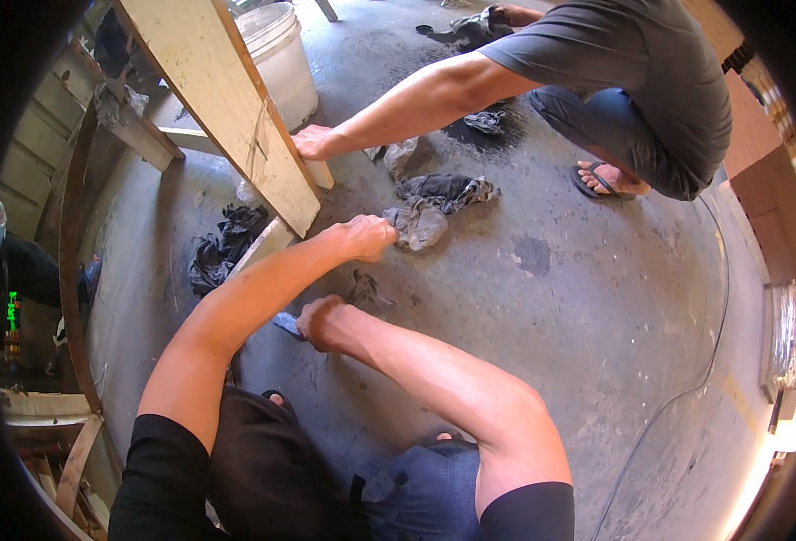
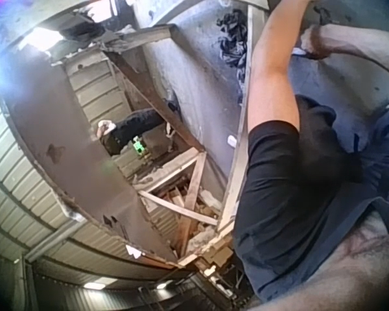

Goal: The person wipes a slatted wooden panel with a cloth, handles cloths on the floor, and then lifts and carries the slatted wooden panel to place it onto a wooden structure.

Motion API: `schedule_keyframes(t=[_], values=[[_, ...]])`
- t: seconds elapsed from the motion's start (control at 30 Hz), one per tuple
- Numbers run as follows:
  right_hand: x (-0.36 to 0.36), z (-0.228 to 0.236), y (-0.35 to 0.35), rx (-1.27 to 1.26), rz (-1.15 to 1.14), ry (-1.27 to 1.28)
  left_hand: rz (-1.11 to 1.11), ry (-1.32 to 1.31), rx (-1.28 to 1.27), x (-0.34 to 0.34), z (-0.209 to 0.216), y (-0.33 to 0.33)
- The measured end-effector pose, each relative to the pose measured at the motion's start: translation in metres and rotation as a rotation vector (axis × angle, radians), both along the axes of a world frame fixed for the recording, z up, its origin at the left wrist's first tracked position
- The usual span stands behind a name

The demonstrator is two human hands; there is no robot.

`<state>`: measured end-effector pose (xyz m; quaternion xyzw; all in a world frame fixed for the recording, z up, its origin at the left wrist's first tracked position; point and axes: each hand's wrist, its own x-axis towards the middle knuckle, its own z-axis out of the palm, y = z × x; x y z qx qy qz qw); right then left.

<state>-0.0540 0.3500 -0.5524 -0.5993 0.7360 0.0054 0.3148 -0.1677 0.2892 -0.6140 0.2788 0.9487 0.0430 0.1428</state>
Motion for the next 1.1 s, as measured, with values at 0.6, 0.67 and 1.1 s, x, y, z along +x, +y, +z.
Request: schedule_keyframes(t=[0.6,0.67,1.1], values=[[0.001,-0.008,-0.001,0.019,0.004,0.029,-0.018,0.003,-0.017,0.005,-0.003,0.002],[0.0,-0.007,-0.001,0.017,0.007,0.027,-0.021,-0.015,-0.029,0.005,-0.001,0.003],[-0.002,-0.003,-0.003,0.029,0.03,0.021,-0.026,-0.042,-0.066,0.005,0.008,0.006]])
